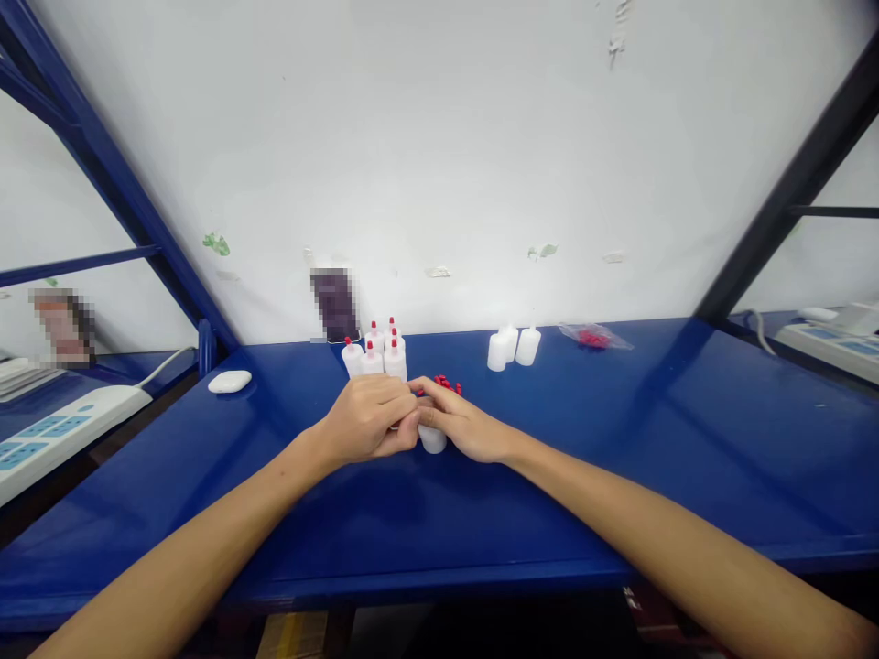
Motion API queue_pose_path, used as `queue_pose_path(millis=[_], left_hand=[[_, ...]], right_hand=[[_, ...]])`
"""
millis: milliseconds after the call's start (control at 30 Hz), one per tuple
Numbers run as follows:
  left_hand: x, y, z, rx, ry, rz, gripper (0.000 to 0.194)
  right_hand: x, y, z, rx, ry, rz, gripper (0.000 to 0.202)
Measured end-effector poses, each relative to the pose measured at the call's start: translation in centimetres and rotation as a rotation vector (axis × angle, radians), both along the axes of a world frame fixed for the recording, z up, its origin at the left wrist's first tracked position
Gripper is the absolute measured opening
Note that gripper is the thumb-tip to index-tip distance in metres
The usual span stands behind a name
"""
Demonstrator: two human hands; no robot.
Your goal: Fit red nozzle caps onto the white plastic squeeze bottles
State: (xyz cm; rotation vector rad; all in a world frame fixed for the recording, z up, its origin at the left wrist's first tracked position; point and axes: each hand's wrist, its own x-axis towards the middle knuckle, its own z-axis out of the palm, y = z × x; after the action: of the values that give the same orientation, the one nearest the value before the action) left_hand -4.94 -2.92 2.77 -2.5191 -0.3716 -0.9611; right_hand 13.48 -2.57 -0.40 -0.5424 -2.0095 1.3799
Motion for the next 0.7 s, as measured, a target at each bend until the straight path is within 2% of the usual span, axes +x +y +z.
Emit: queue_pose_path(millis=[100,200,333,433,500,700], left_hand=[[-0.4,0.3,-0.2,-0.014,-0.08,-0.026,0.027],[-0.7,0.5,-0.6,-0.08,-0.081,0.015,0.028],[-0.5,0.6,-0.8,-0.202,-0.027,0.077,0.03],[-0.3,0.6,-1.0,-0.263,0.039,0.076,0.031],[-0.2,0.6,-1.1,-0.271,0.071,0.084,0.031],[-0.2,0.9,-1.2,-0.209,0.092,0.096,0.033]], right_hand=[[-0.3,0.0,-0.4,0.073,-0.07,0.022,0.031],[-0.4,-0.4,-0.5,0.133,-0.084,-0.011,0.037],[-0.1,-0.9,-0.2,0.192,-0.029,-0.149,0.022],[0.2,-1.0,0.1,0.256,0.047,-0.189,0.013],[0.2,-1.0,0.1,0.236,0.087,-0.183,0.014],[-0.1,-0.6,-0.2,0.052,0.115,-0.161,0.033]])
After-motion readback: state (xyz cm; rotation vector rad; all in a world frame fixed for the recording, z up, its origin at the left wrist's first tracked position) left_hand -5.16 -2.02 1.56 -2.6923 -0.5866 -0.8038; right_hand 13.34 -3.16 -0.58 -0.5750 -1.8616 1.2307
